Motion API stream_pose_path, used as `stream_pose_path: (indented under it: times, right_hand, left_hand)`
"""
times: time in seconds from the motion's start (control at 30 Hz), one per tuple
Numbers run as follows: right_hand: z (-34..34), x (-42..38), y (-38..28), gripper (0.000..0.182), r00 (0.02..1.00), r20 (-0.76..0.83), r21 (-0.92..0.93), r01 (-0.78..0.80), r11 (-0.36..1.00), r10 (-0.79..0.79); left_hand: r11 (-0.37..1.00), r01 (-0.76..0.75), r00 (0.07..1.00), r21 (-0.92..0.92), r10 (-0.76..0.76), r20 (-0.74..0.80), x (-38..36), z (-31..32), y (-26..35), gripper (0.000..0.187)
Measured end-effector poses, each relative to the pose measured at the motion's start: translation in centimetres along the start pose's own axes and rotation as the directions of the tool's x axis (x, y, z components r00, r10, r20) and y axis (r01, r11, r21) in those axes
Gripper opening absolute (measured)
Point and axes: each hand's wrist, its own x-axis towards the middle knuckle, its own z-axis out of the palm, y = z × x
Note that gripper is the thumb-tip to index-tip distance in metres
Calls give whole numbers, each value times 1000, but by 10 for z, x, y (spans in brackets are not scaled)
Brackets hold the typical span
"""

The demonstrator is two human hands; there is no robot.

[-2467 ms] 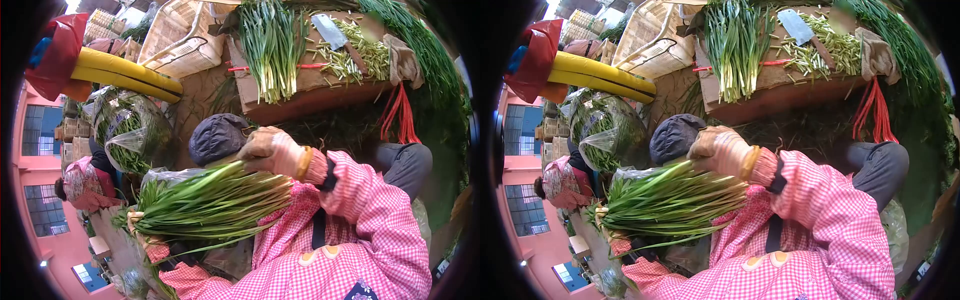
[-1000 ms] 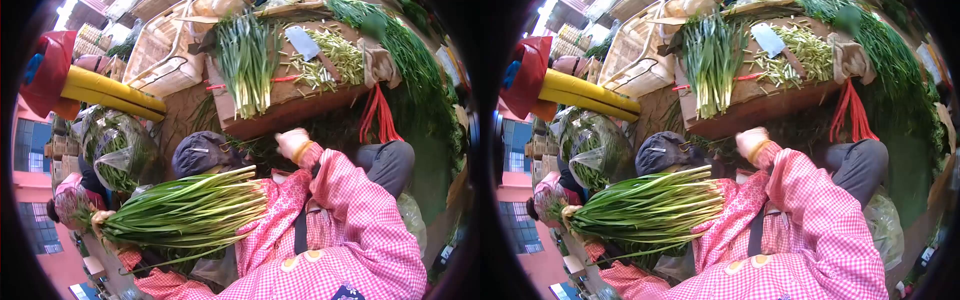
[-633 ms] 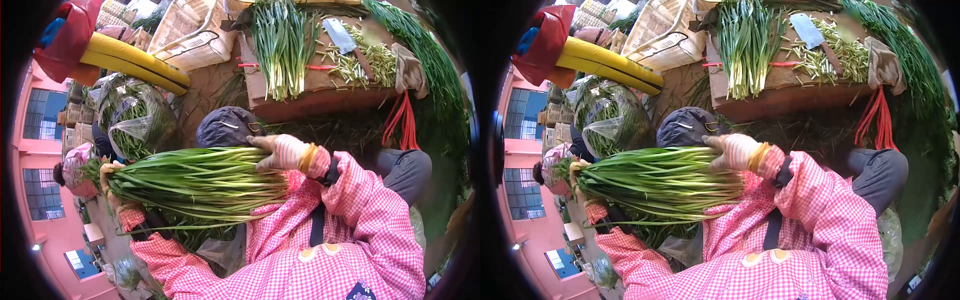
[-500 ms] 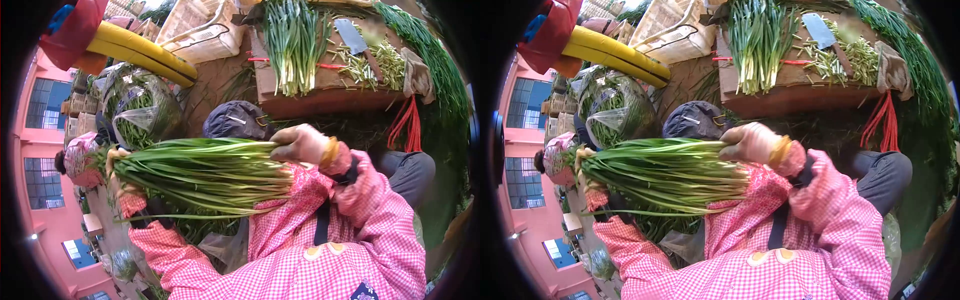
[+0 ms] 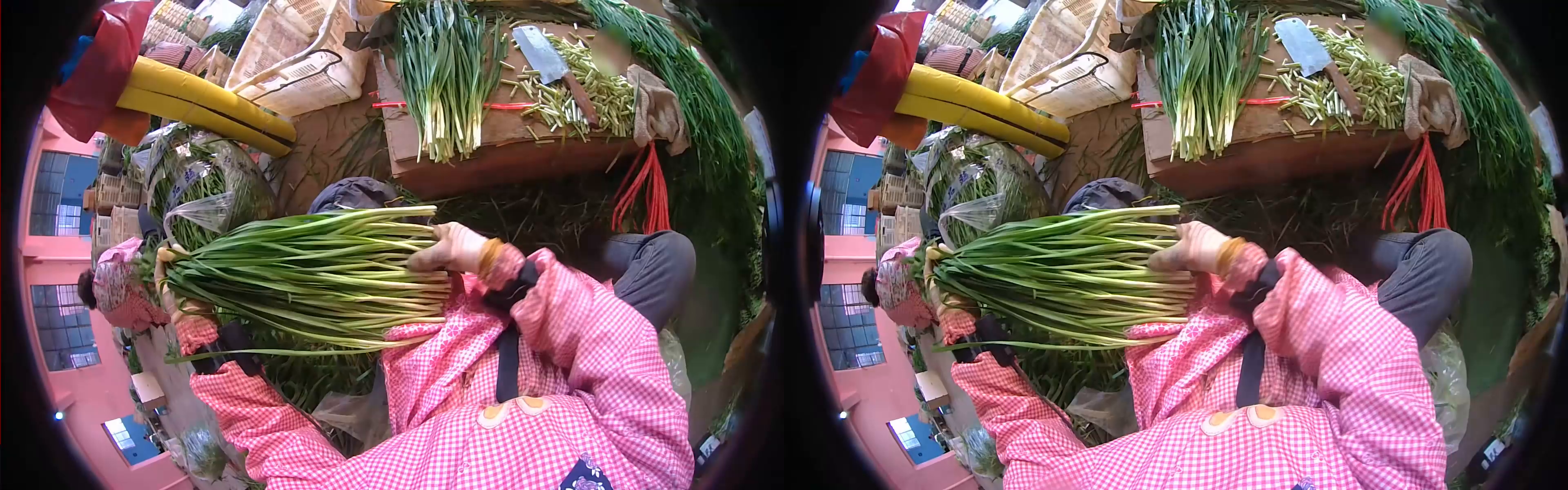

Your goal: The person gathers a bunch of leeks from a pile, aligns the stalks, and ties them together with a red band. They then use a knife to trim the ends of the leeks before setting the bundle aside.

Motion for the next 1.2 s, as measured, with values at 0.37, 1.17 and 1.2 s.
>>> stream_pose_path:
  times: [0.37, 1.17, 1.2]
  right_hand:
    - [-76, -18, -9, 31, 907, -417, 134, 130, 982, -63]
    - [-16, 56, -5, 24, 939, -258, -87, 212, 973, -228]
    - [-33, 40, -4, 21, 852, -280, -417, 309, 855, -444]
  left_hand:
    - [972, 36, 999, 231, -33, -17, -13, -43, 21, 23]
    - [964, -45, 971, 261, 104, -215, -28, -14, -9, 18]
    - [964, -43, 971, 261, 102, -215, -30, -17, -9, 18]
